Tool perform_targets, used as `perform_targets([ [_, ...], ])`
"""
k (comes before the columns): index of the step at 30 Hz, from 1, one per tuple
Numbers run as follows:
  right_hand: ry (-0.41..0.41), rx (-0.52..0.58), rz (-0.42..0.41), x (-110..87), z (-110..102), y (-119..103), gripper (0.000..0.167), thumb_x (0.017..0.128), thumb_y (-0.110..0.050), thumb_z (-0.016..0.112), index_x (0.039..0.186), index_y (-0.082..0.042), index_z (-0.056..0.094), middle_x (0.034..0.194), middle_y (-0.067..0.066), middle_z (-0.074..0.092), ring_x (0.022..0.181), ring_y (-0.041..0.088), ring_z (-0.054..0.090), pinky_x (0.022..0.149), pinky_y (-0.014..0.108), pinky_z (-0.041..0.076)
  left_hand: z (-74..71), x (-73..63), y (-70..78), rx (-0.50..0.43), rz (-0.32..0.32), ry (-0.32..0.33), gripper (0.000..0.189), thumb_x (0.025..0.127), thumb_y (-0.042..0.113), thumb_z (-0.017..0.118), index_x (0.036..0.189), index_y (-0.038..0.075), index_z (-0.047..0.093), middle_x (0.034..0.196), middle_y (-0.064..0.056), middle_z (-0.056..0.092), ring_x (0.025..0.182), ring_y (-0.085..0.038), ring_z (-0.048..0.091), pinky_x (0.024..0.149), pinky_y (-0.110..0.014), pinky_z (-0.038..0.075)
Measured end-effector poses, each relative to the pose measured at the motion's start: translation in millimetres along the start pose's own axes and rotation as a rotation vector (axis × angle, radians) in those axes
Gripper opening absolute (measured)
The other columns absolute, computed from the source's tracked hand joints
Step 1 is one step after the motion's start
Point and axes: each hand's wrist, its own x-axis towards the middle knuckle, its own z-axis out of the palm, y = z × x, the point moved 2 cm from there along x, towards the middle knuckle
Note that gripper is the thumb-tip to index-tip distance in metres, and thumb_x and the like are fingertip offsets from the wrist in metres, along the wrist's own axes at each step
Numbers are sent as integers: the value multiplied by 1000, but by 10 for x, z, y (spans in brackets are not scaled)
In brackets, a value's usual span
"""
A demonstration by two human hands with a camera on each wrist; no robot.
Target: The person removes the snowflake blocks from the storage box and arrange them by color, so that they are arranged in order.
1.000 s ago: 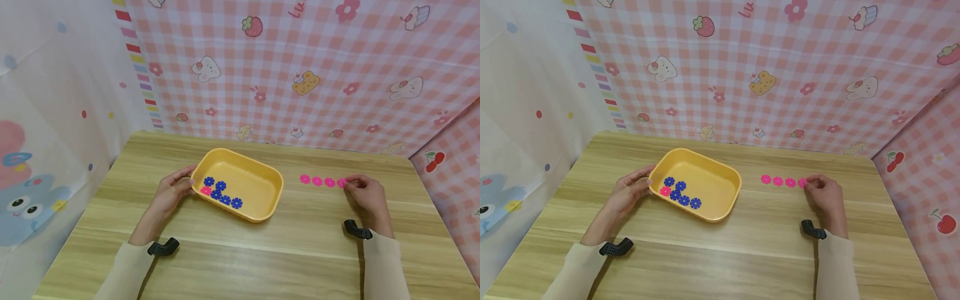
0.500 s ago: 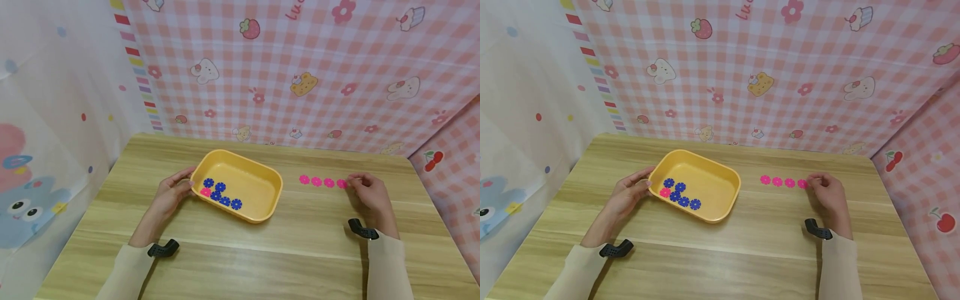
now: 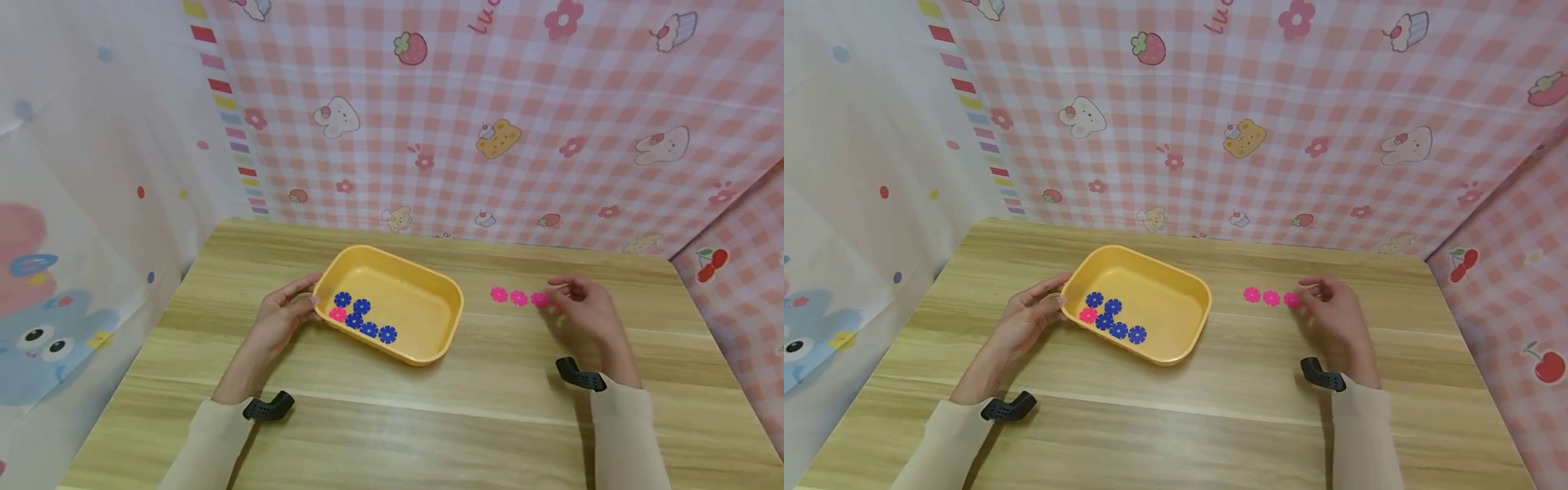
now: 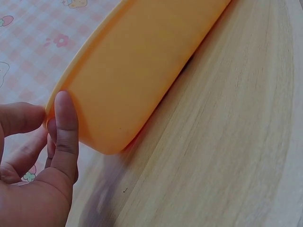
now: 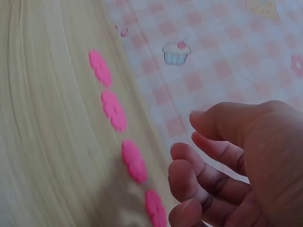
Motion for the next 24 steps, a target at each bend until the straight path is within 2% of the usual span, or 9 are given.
perform_targets([
  [4, -22, -17, -22, 5, 69, -105, 39, 104, -29, 58, 133, -2, 61, 111, 22, 70, 81, 16, 67, 62, 24, 57, 4, 2, -5, -2, -3, 0, 55, 99, -1, 61, 151, -3, 45, 120, -1, 59, 90, -12, 65, 77, -20, 61],
  [16, -57, -45, -131, 15, 313, -446, 33, 99, -20, 66, 129, -4, 65, 104, 15, 73, 83, 25, 69, 63, 21, 54, 2, -9, -4, 6, -8, -4, 54, 99, 0, 60, 152, -2, 45, 123, -4, 58, 92, -13, 65, 77, -20, 61],
  [24, -97, -46, -146, -4, 434, -598, 43, 97, -31, 72, 132, -8, 63, 108, 10, 73, 87, 16, 67, 69, 22, 53, 1, -4, -1, -3, 0, -7, 56, 98, 0, 61, 152, -3, 45, 123, -3, 58, 91, -12, 65, 77, -20, 62],
])
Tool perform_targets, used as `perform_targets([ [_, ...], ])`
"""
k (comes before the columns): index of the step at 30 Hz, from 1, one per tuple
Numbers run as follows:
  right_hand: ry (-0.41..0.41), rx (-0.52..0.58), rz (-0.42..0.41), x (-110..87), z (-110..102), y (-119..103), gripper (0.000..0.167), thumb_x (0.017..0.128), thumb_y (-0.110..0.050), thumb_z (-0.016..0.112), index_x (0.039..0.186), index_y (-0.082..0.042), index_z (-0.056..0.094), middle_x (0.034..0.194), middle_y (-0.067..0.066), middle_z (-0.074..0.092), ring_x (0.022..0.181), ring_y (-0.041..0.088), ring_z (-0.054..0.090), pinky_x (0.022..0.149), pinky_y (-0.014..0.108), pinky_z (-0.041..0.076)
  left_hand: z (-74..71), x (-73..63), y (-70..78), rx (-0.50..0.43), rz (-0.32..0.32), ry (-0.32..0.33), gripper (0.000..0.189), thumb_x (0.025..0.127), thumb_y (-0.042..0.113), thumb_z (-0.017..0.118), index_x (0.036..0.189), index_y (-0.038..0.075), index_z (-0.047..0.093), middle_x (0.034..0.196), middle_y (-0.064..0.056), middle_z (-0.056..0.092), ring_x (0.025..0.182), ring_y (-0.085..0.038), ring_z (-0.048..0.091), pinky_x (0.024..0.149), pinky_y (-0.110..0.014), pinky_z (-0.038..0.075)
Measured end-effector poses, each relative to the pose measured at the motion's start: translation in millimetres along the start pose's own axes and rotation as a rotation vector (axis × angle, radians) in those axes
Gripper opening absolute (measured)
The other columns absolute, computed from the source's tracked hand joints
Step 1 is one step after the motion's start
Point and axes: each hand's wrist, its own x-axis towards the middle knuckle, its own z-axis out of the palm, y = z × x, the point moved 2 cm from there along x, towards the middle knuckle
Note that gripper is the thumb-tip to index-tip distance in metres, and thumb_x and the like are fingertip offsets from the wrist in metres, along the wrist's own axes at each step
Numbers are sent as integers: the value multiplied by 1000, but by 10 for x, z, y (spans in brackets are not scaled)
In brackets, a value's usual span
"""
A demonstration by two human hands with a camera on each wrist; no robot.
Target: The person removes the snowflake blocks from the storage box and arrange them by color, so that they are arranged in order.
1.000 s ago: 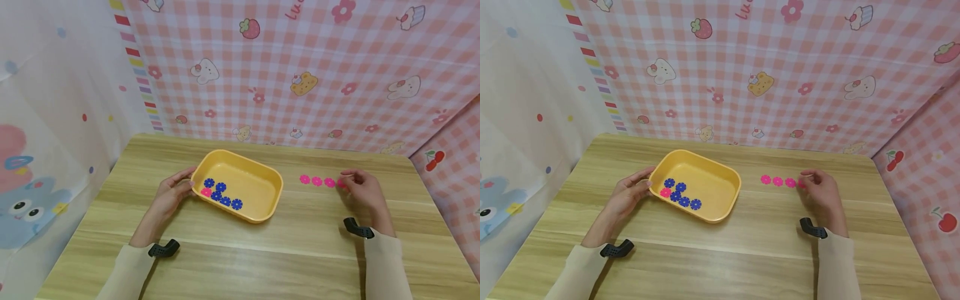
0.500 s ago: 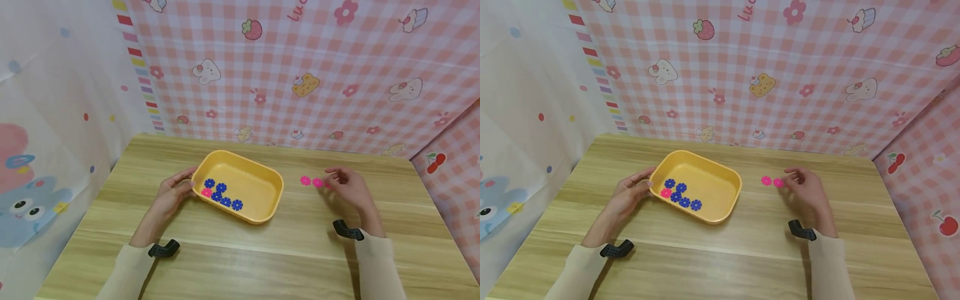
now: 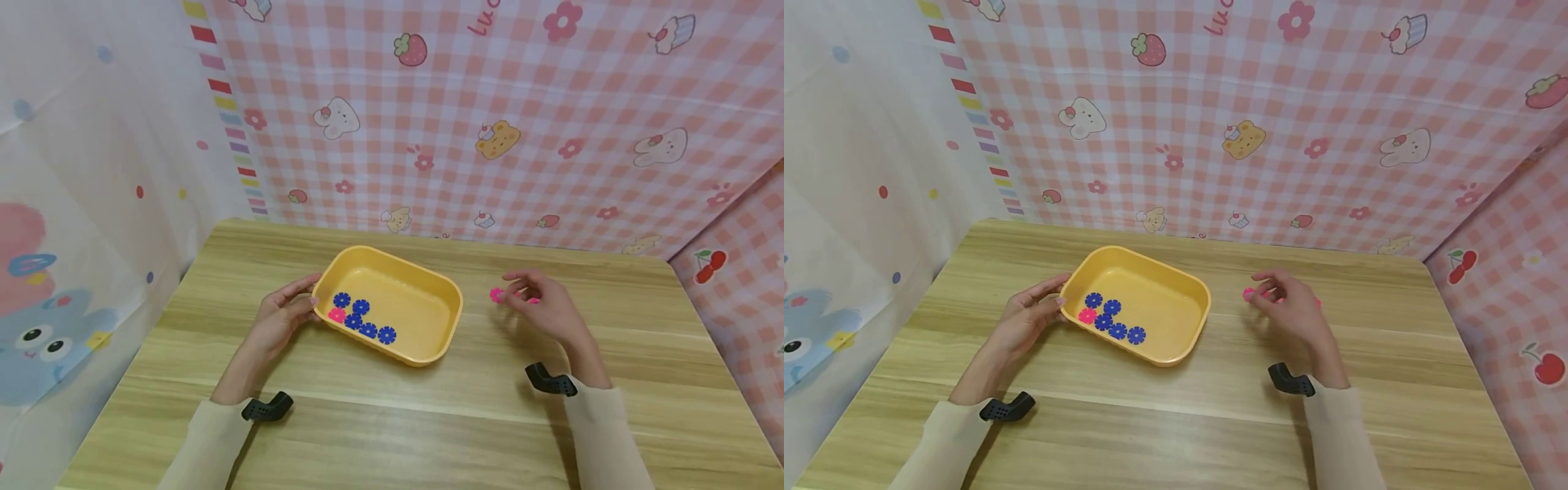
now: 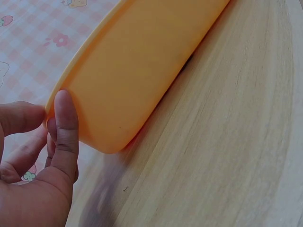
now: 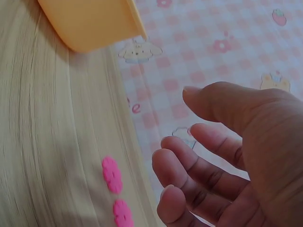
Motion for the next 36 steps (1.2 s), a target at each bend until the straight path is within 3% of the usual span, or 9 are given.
perform_targets([
  [12, -44, 57, -52, 13, 179, -179, 44, 96, -28, 74, 135, -11, 62, 116, 12, 70, 93, 23, 67, 70, 22, 57, -16, 0, -3, 26, -7, -7, 53, 100, 1, 60, 151, 0, 47, 124, -3, 59, 98, -14, 64, 79, -23, 62],
  [21, -68, 84, -97, 14, 292, -374, 47, 93, -26, 77, 136, -15, 61, 122, 12, 68, 98, 23, 65, 77, 23, 57, -23, -19, 5, 11, -6, 6, 54, 100, -1, 60, 151, -1, 46, 123, -4, 58, 92, -13, 65, 78, -21, 62],
  [28, -80, 144, -154, -1, 350, -538, 53, 92, -26, 78, 140, -16, 58, 130, 14, 66, 109, 29, 64, 90, 37, 58, -7, -1, 14, 13, -13, 5, 53, 100, 0, 60, 151, 1, 48, 124, -4, 57, 91, -14, 65, 78, -21, 62],
  [36, -138, 162, -224, 92, 450, -788, 57, 90, -26, 81, 141, -16, 57, 129, 14, 66, 113, 32, 63, 92, 43, 58, 1, 4, 8, 16, -10, -4, 53, 100, 0, 60, 151, 0, 47, 124, -5, 57, 91, -15, 65, 77, -21, 62],
])
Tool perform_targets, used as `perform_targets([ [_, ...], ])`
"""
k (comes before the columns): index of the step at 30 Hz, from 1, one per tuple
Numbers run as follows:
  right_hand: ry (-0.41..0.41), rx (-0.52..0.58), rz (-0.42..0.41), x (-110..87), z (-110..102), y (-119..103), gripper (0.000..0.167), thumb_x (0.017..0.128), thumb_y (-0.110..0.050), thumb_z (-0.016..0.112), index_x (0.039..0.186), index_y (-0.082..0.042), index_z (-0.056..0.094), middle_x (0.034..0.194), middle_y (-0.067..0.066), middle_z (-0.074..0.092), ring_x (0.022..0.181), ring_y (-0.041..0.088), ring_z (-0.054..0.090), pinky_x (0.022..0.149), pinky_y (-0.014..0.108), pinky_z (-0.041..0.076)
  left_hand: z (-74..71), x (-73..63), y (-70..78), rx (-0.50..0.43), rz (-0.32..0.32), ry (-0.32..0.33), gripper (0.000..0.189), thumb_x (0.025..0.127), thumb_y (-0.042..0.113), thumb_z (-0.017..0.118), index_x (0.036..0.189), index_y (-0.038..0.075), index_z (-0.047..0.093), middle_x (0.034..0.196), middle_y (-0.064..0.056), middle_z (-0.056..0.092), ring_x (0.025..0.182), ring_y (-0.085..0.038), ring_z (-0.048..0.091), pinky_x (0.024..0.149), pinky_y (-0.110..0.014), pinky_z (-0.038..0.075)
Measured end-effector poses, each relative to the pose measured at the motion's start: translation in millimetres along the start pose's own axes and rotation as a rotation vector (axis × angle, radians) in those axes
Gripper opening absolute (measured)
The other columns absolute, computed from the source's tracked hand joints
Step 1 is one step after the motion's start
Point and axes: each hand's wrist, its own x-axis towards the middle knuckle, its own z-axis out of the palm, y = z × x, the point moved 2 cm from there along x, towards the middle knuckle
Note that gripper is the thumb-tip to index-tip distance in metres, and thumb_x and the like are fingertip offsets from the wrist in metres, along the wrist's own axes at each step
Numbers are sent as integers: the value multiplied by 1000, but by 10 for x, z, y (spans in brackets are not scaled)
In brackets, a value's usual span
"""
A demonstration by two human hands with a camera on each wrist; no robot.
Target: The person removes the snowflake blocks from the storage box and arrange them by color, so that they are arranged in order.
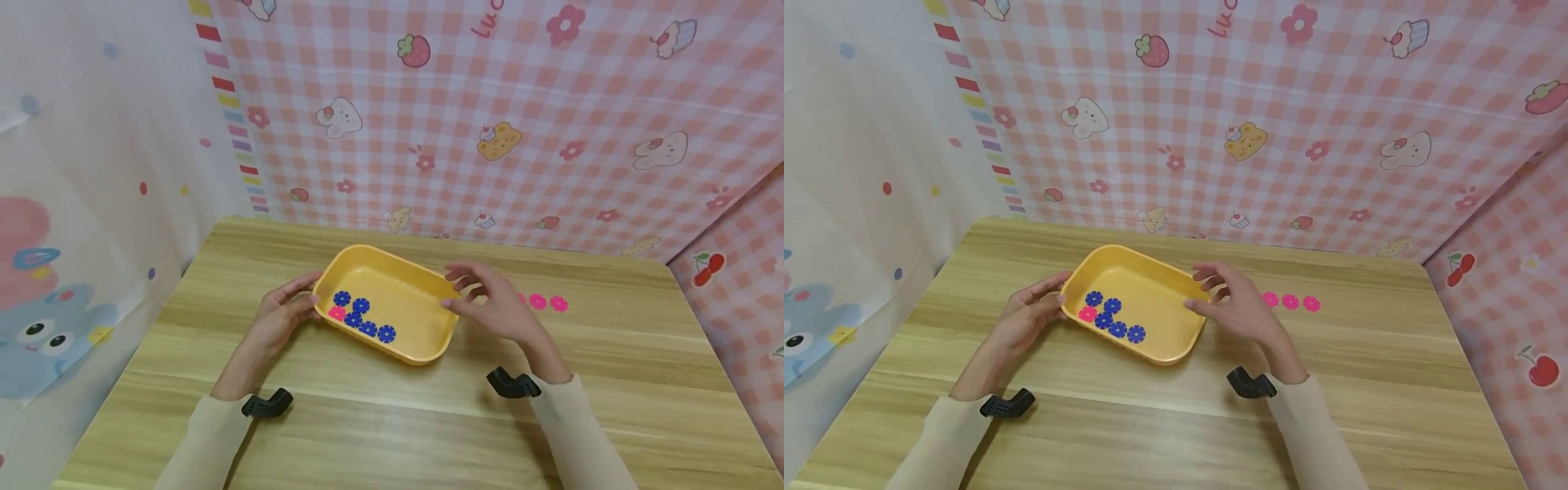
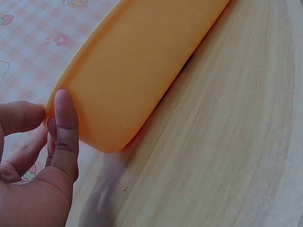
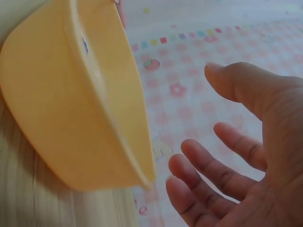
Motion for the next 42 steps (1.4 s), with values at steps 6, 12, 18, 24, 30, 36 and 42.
perform_targets([
  [6, -80, -10, -47, 173, 100, -121, 61, 89, -24, 81, 143, -14, 55, 129, 17, 65, 112, 35, 63, 90, 42, 59, -9, -4, -11, -7, 2, 8, 53, 100, -1, 59, 151, -1, 46, 123, -3, 58, 92, -14, 64, 76, -21, 62],
  [12, -169, -67, -49, 331, 177, -259, 65, 89, -29, 81, 145, -10, 53, 130, 14, 64, 112, 26, 64, 93, 41, 59, -6, -5, -13, -17, 9, -1, 54, 99, -1, 60, 151, -3, 45, 121, -3, 58, 91, -14, 64, 76, -22, 62],
  [18, -240, -128, -52, 490, 227, -384, 68, 89, -34, 80, 147, -14, 51, 130, 7, 64, 112, 23, 63, 93, 39, 59, -17, 6, -27, -28, 17, 2, 55, 99, -1, 61, 151, -4, 45, 121, -2, 58, 90, -13, 64, 76, -21, 61],
  [24, -298, -123, -78, 626, 275, -513, 66, 91, -30, 79, 148, -17, 50, 127, 4, 63, 114, 29, 64, 96, 50, 58, -15, -3, -23, -26, 13, 4, 55, 99, -1, 61, 151, -2, 45, 121, -4, 57, 89, -13, 64, 77, -22, 62],
  [30, -352, -151, -87, 760, 330, -563, 67, 91, -31, 79, 149, -18, 48, 131, 11, 62, 115, 30, 64, 96, 48, 59, 1, -8, -2, -1, 3, 0, 54, 100, 0, 60, 152, -1, 46, 123, -4, 57, 92, -14, 65, 79, -23, 62],
  [36, -417, -169, -84, 904, 437, -549, 68, 91, -33, 78, 150, -18, 47, 134, 14, 61, 113, 25, 64, 99, 43, 58, 2, -9, 1, -14, 10, -3, 54, 100, 0, 60, 151, -2, 46, 123, -5, 58, 92, -14, 65, 78, -23, 62],
  [42, -497, -188, -78, 1033, 613, -445, 71, 90, -34, 80, 150, -17, 47, 134, 13, 63, 112, 24, 66, 96, 35, 58, 2, -2, -8, -16, 2, -4, 54, 100, 0, 60, 151, -1, 46, 124, -5, 56, 91, -14, 64, 77, -22, 62],
])
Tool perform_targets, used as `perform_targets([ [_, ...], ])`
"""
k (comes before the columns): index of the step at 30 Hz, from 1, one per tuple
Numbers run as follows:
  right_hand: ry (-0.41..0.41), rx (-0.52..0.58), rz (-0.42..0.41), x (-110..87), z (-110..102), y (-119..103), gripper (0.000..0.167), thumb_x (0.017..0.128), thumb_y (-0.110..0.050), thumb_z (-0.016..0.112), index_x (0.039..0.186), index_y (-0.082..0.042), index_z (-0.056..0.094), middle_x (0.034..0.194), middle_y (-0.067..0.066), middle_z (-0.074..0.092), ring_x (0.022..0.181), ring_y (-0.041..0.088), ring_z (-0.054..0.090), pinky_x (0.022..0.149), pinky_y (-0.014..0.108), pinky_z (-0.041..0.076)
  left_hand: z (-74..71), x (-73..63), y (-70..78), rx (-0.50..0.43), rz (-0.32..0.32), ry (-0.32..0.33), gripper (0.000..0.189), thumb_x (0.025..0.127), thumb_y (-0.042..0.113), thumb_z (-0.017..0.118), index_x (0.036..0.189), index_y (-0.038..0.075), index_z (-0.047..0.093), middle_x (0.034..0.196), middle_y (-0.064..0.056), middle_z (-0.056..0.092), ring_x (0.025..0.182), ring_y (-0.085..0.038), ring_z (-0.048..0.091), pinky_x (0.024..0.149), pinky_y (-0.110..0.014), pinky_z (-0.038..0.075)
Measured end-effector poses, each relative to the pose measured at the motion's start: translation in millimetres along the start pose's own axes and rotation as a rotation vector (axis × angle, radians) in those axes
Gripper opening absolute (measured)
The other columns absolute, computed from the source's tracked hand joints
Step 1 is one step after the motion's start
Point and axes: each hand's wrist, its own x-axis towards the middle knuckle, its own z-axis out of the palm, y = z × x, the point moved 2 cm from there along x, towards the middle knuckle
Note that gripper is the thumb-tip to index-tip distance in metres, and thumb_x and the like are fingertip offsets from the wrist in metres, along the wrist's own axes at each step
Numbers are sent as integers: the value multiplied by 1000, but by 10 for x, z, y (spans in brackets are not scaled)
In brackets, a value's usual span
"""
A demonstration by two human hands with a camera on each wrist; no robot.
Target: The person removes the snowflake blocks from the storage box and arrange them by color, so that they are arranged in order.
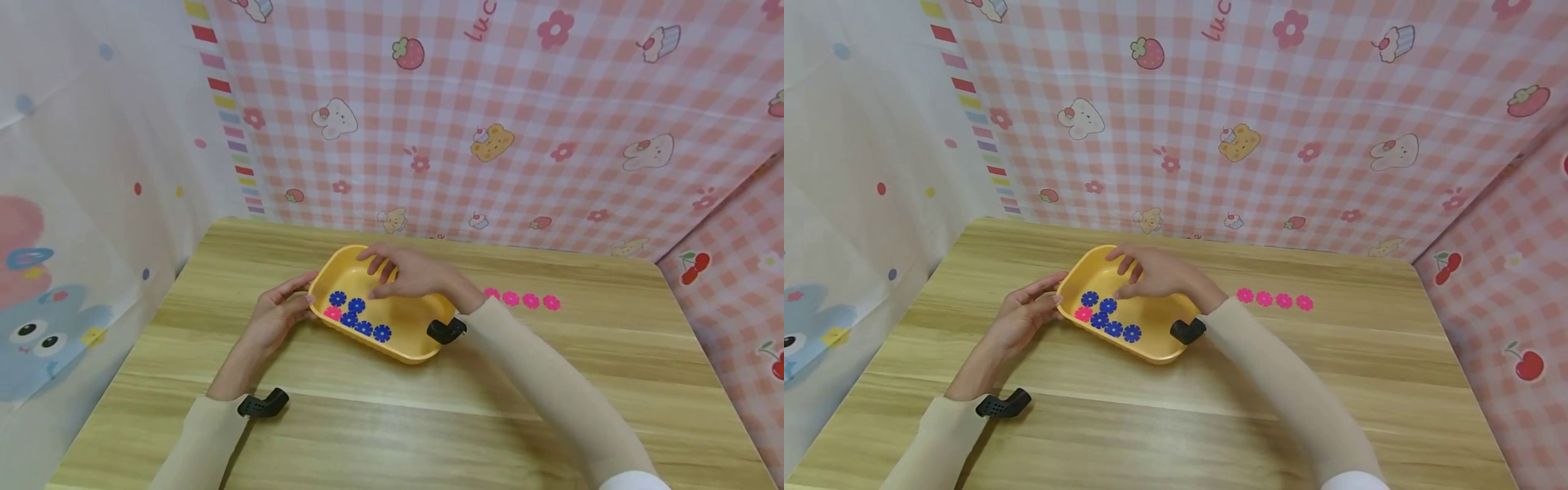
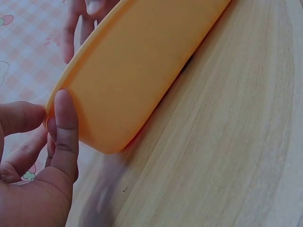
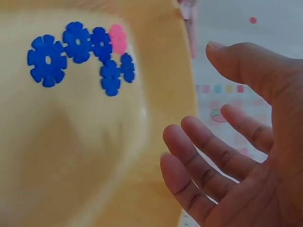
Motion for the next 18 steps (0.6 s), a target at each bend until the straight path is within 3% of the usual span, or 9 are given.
perform_targets([
  [8, -96, 4, -1, 213, 196, 64, 68, 90, -33, 79, 149, -17, 49, 128, 9, 64, 107, 18, 66, 89, 29, 59, 8, 1, 0, 2, -4, -6, 54, 100, 0, 60, 152, -1, 46, 122, -3, 59, 92, -14, 65, 78, -22, 62],
  [18, -167, 42, -36, 451, 365, 46, 59, 91, -25, 79, 143, -12, 55, 114, 9, 68, 94, 21, 68, 82, 27, 58, 5, -10, -3, 4, 9, -13, 54, 100, 3, 61, 151, -2, 46, 121, -2, 58, 92, -14, 64, 78, -22, 61],
])
